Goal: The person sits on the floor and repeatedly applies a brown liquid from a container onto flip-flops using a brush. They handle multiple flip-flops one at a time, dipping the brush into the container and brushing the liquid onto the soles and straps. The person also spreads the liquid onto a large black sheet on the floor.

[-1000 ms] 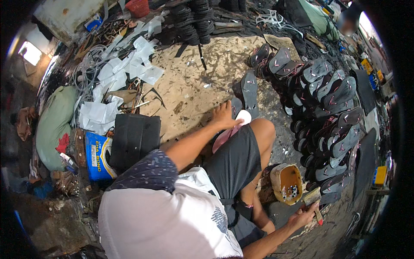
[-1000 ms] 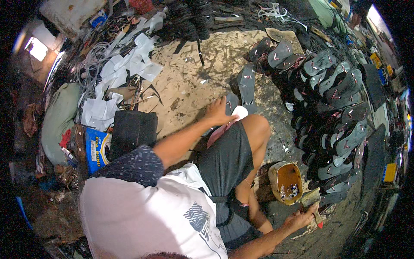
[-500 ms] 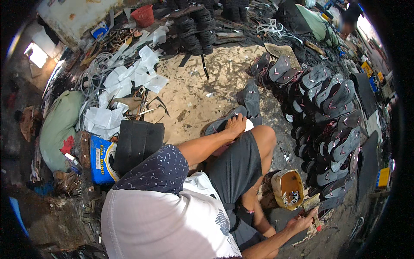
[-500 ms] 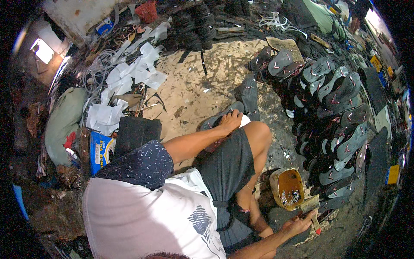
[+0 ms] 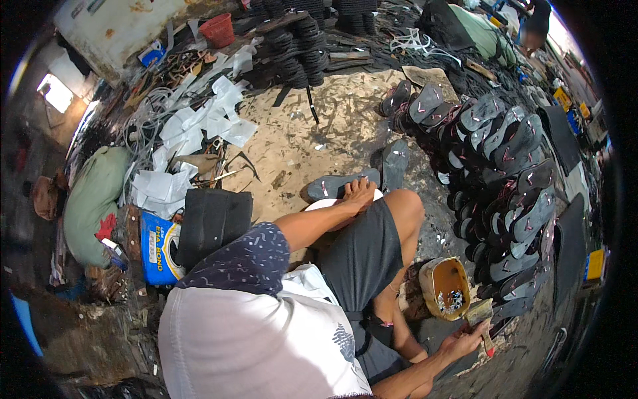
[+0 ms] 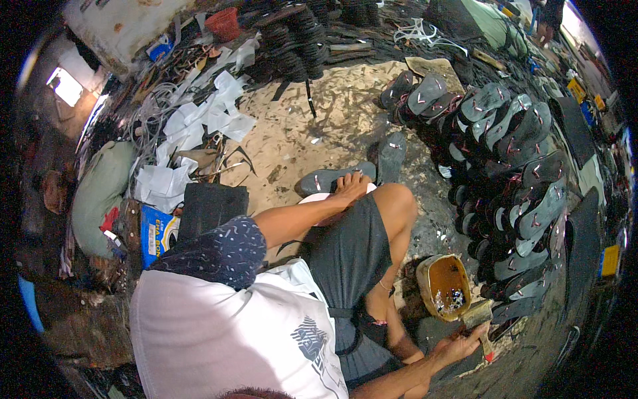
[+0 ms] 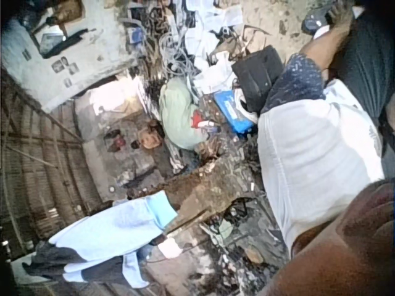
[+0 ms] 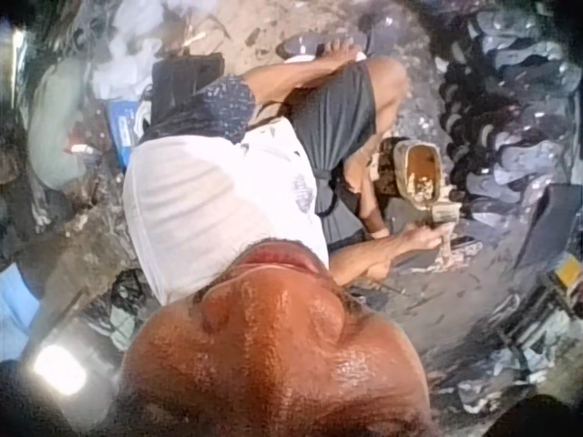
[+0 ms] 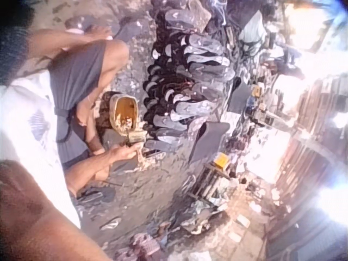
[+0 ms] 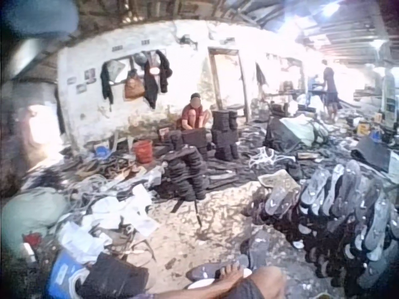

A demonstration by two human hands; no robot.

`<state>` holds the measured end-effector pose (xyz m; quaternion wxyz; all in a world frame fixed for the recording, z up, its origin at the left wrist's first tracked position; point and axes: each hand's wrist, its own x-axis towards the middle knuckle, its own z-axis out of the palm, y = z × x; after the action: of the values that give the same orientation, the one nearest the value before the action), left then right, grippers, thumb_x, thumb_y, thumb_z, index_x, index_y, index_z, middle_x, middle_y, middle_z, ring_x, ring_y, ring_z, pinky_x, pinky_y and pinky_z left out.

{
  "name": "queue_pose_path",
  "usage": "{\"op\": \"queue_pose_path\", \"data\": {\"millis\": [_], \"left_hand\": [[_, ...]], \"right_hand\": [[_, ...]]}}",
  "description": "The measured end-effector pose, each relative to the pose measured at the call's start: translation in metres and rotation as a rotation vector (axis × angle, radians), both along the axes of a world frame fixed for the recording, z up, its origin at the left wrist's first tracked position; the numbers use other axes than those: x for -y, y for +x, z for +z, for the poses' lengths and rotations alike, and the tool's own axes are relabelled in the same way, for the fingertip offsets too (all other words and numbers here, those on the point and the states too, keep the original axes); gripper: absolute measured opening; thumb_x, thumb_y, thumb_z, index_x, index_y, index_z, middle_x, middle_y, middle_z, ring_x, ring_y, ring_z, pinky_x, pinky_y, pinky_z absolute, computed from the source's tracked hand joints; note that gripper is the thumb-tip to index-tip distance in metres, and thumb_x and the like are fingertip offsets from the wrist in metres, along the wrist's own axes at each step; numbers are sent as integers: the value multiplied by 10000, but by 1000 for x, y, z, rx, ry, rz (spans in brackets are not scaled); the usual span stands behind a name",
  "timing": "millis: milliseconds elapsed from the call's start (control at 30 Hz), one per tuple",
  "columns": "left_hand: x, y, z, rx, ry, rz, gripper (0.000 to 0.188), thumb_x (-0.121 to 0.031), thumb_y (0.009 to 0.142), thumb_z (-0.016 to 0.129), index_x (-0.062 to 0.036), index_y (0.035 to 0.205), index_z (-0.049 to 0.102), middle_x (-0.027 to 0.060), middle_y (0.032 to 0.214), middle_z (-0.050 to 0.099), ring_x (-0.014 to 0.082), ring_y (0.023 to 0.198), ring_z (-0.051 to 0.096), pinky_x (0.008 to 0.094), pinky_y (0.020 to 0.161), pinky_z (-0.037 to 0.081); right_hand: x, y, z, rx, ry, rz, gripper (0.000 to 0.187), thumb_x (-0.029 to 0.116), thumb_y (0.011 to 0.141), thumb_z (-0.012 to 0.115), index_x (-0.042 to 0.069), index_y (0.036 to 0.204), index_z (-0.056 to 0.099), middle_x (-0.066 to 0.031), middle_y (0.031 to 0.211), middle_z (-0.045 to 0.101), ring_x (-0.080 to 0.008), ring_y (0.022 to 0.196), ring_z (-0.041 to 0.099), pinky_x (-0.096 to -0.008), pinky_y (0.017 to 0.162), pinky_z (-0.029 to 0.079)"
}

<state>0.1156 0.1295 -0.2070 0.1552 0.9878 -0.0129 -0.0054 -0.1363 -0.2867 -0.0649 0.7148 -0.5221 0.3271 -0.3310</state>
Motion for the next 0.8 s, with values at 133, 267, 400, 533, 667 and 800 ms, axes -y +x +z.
{"op": "queue_pose_path", "data": {"millis": [133, 267, 400, 533, 667, 800], "left_hand": [[-25, -14, 60, -272, -362, -197, 606, -144, 857, 700, -91, 1337, 334, 275, 1287, 541, 480, 1115, 561, 568, 906, 444], [-67, -17, 76, 112, -582, 97, 1047, -377, 652, 929, -19, 1390, 279, 293, 1241, 573, 427, 1102, 629, 465, 976, 507], [-109, 3, 129, 85, -985, 250, 737, -439, 782, 861, -25, 1291, 524, 123, 1128, 625, 213, 966, 633, 357, 868, 545], [-116, -1, 192, -304, -1372, 106, 452, -280, 890, 791, -45, 1227, 603, 4, 922, 686, 67, 751, 632, 250, 658, 555], [-118, -10, 201, -199, -1399, 69, 398, -220, 864, 811, -34, 1179, 655, 35, 964, 712, 98, 835, 671, 261, 713, 561], [-121, -17, 232, 47, -1449, 48, 415, -148, 892, 762, -10, 1248, 599, 94, 1085, 712, 150, 949, 683, 288, 793, 566]], "right_hand": [[10, -13, -7, -22, -7, -79, 588, 333, 984, 674, -104, 1346, 520, -187, 1354, 569, -245, 1140, 579, -391, 956, 473], [-1, -5, -5, -62, 5, -57, 573, 329, 978, 682, -101, 1326, 533, -187, 1343, 572, -250, 1134, 574, -395, 951, 466], [-6, -7, 15, -59, -28, -86, 567, 333, 974, 686, -95, 1314, 540, -180, 1324, 579, -253, 1135, 572, -399, 945, 465], [9, -9, 7, -122, -64, -129, 569, 339, 973, 685, -85, 1323, 540, -181, 1336, 574, -254, 1149, 568, -409, 971, 458], [16, -5, -11, -83, 22, -77, 565, 318, 974, 680, -80, 1347, 532, -193, 1370, 554, -268, 1213, 550, -417, 1039, 435], [10, -9, -5, -72, 40, -112, 555, 289, 976, 675, -87, 1355, 524, -210, 1392, 531, -290, 1270, 526, -424, 1082, 416]]}}
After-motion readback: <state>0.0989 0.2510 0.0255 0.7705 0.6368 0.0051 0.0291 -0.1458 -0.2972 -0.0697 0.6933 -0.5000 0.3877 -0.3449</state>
